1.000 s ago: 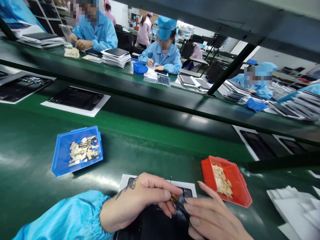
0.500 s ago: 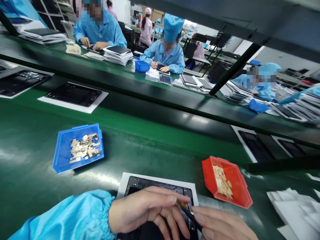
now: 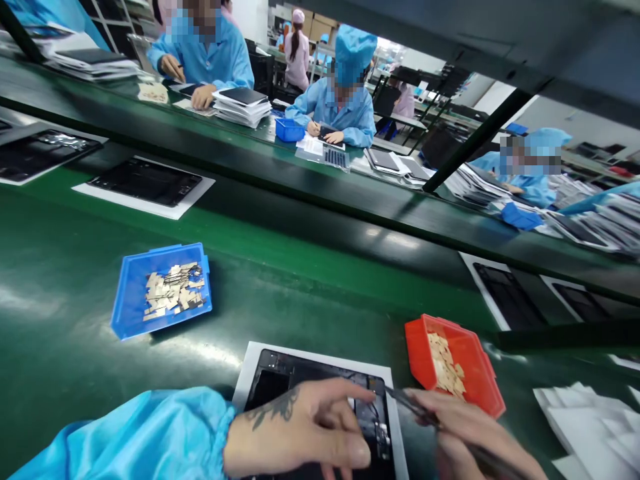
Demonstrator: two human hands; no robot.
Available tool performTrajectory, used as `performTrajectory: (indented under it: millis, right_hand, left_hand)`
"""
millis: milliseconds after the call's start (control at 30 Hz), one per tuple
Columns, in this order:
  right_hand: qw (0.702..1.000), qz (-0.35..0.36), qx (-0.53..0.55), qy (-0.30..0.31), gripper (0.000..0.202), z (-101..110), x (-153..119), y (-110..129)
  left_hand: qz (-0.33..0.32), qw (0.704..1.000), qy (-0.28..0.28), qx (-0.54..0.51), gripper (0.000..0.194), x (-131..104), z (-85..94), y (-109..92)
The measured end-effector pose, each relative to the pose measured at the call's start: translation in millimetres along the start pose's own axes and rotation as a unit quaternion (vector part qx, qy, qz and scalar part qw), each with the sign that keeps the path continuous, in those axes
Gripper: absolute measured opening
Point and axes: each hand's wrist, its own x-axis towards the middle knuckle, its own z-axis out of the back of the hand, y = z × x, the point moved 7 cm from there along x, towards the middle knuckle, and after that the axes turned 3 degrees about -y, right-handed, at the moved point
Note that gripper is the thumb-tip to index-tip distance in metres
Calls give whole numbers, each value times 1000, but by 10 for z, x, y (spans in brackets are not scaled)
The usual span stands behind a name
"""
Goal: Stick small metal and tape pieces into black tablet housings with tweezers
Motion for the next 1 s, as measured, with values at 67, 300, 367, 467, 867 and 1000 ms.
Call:
performTrajectory:
  millis: [67,300,367,467,867,1000]
  right_hand:
    - [974,-172,97,-109,6,-62,-75,-237]
    - [873,-412,251,-69,23,-580,-157,-783]
    - [871,-419,249,-61,25,-625,-146,-917]
    - [863,-437,248,-53,28,-713,-162,-1083]
    - [855,-454,250,-21,28,-993,-182,-1031]
    - [847,-467,254,-14,28,-1101,-152,-973]
  left_hand:
    - [-47,978,-154,131,45,-49,180,-156]
    - [-118,901,-239,342,11,-129,486,-305]
    - [-151,858,-255,420,16,-222,671,-274]
    - [-182,779,-292,524,20,-434,933,-191]
    - [-216,636,-257,695,17,-219,904,-63]
    - [-287,624,-233,689,16,-344,813,8]
